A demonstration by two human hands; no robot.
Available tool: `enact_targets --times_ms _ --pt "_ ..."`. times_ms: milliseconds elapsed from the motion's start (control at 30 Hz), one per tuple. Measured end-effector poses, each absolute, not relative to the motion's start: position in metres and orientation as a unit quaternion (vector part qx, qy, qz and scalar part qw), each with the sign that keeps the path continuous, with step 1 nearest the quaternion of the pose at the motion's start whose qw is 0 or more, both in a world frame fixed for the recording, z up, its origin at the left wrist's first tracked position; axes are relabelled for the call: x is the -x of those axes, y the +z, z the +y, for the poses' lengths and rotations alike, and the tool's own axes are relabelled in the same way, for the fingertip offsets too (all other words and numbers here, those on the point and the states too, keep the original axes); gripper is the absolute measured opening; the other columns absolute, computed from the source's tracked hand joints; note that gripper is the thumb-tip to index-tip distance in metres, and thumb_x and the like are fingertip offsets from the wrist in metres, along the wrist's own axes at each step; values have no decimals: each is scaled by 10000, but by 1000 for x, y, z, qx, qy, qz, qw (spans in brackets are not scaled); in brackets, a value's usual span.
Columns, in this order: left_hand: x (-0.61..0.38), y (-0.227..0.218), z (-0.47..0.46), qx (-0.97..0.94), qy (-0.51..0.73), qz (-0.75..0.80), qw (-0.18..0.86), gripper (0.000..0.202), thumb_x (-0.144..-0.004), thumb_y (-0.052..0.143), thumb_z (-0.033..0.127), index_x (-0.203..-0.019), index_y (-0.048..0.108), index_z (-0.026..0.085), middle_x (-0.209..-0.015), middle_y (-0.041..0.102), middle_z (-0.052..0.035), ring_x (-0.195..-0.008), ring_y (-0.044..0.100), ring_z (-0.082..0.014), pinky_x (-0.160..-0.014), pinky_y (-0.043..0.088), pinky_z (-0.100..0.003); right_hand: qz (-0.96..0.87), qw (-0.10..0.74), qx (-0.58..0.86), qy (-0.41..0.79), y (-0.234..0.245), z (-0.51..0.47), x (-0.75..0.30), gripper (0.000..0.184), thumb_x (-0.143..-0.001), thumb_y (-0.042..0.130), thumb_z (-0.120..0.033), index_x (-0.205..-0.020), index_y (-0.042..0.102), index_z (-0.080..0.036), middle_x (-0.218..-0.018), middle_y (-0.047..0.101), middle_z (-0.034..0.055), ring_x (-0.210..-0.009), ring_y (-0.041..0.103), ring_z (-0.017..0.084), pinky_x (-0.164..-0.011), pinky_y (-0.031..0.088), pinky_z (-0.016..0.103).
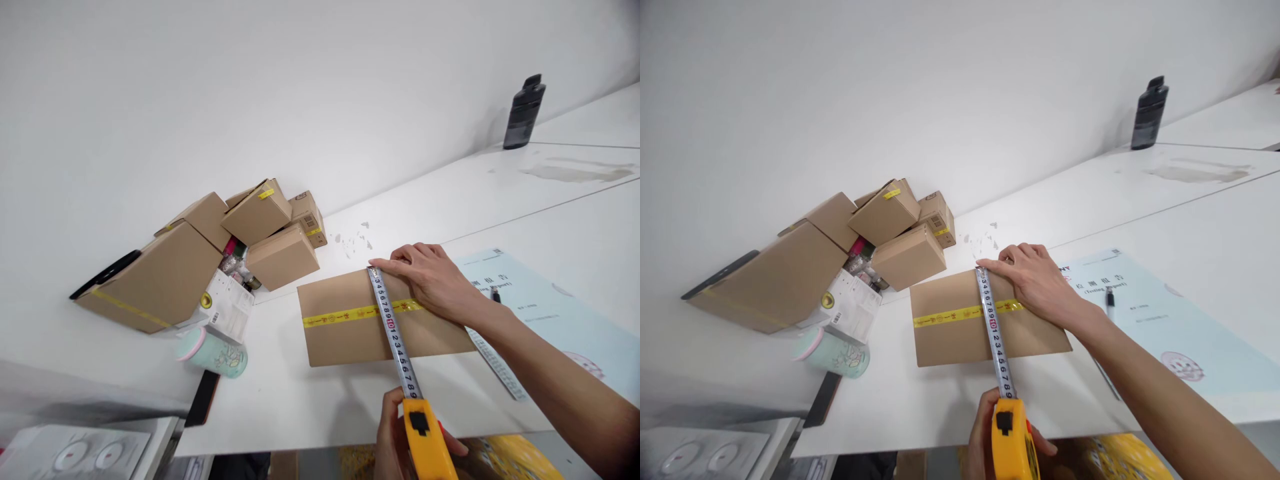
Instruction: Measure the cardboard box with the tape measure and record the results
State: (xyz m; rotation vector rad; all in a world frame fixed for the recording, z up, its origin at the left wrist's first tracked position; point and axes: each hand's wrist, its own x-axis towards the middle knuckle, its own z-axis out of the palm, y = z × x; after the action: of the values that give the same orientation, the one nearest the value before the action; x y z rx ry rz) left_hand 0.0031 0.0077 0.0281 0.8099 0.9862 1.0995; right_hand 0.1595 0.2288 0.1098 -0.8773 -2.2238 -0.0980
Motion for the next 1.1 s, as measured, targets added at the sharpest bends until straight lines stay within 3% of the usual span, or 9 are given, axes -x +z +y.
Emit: enact_targets --times_ms 133,233,300,667,800,867,967,1100 --pt "-10 22 6 -342 487 433 677 904 -454 929 297 -1260 524 235 -980 762 -74 -772 620 -199 -611 418 -264 -872 336 347 -83 113 227 -157 611 -952 358 -32 -1322 688 -388 -1068 692 88 -903 582 248 -822 403 419" --pt "-20 16 6 -323 504 446 665 935 -403 799 82 -1273 503 253 -999 728 -36 -690 546 -135 -568 388 -231 -871 325 358 -89 114 227 -156 584 -962 375 -55 -1318 699 -388 -1075 696 98 -907 577 262 -795 389 412" --pt "-26 14 7 -318 510 444 664 903 -370 750 47 -1217 513 251 -973 717 -23 -655 520 -114 -540 374 -214 -870 320 366 -85 115 227 -155 585 -965 375 -55 -1308 709 -392 -1079 698 100 -914 576 267 -793 384 413" --pt "-26 20 8 -337 492 443 669 861 -391 798 114 -1195 518 240 -1018 705 -38 -659 512 -106 -578 412 -229 -867 326 370 -74 111 226 -155 568 -991 352 -74 -1303 706 -390 -1088 683 101 -922 559 276 -796 387 423" --pt "-17 26 4 -366 515 421 651 925 -384 887 200 -1231 517 237 -1020 716 -77 -842 639 -226 -688 475 -297 -846 373 379 -38 107 223 -156 551 -1012 311 -101 -1430 594 -321 -1068 686 111 -903 559 275 -781 423 419" --pt "-8 36 0 -385 531 428 622 867 -438 941 312 -1203 537 247 -1063 704 -86 -943 669 -286 -795 498 -356 -835 401 376 -22 105 215 -158 456 -1041 367 -200 -1446 564 -275 -1076 690 121 -930 570 288 -792 445 431" --pt "2 54 -2 -388 568 445 574 845 -505 956 468 -1212 539 268 -1105 683 -78 -954 679 -302 -868 505 -404 -826 437 353 -45 98 193 -162 340 -1026 520 -319 -1343 617 -245 -1095 693 129 -970 592 302 -818 457 446" --pt "3 66 2 -406 615 462 493 870 -555 912 577 -1274 535 264 -1048 682 -66 -876 675 -262 -851 531 -391 -806 484 321 -115 70 159 -159 360 -953 665 -233 -1309 606 -235 -1056 721 120 -948 617 292 -818 465 443"
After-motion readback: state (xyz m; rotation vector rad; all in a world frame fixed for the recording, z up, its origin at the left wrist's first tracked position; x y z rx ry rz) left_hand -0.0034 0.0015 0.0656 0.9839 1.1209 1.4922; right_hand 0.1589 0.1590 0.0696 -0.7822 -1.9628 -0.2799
